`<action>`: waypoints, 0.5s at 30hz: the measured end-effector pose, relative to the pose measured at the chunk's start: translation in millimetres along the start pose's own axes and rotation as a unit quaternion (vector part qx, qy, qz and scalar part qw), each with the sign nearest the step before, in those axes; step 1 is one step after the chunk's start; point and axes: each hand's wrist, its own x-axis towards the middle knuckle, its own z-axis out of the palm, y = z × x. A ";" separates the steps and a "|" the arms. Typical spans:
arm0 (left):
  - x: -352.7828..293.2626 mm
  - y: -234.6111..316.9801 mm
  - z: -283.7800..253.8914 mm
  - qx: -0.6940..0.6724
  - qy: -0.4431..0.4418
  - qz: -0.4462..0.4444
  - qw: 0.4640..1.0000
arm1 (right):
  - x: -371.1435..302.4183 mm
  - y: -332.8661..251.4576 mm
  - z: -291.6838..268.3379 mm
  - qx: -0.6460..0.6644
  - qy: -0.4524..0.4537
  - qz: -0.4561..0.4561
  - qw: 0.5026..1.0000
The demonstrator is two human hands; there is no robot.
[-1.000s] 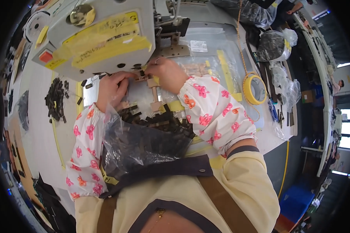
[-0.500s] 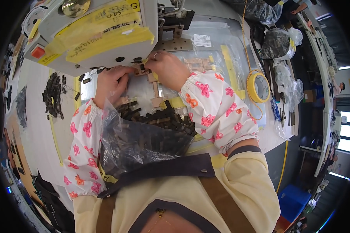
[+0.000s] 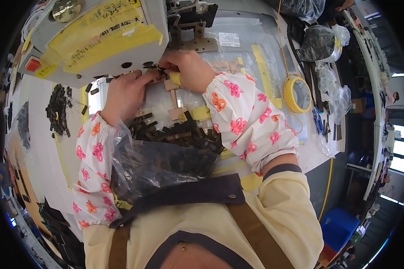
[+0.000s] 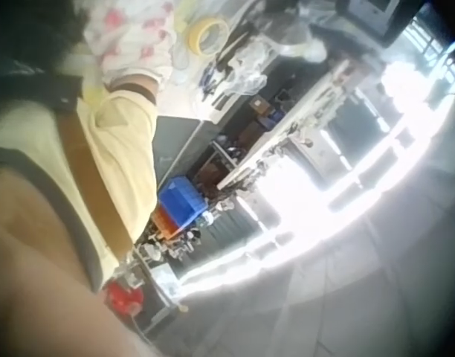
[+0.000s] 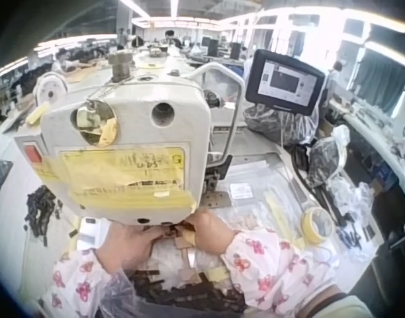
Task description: Assembling small leather strips into a fixture on an industrial machine using hand tools and manual alignment.
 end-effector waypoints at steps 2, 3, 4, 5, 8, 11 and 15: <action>-0.4 0.0 2.0 -0.003 0.002 -0.001 1.000 | 1.1 2.5 -2.0 -0.018 -0.012 -0.022 1.000; -0.6 -0.2 2.3 -0.005 0.004 0.001 1.000 | 1.5 2.8 -2.9 -0.036 -0.021 -0.045 0.998; -1.4 -0.5 3.1 -0.006 0.003 0.000 1.000 | 1.6 2.4 -3.9 -0.036 -0.022 -0.043 0.998; -1.8 -1.6 3.5 -0.025 0.012 -0.002 1.000 | 3.0 1.8 -4.8 -0.065 -0.036 -0.066 0.995; -7.2 -6.5 0.1 -0.073 0.018 -0.011 0.997 | 2.7 -0.3 -4.9 -0.122 -0.059 -0.089 0.987; -9.4 -8.8 1.1 -0.111 0.017 -0.020 0.994 | -2.4 -2.7 -3.9 -0.182 -0.060 -0.087 0.978; -8.6 -9.5 0.7 -0.164 0.012 -0.053 0.985 | -3.4 -2.8 -2.2 -0.235 -0.037 -0.099 0.966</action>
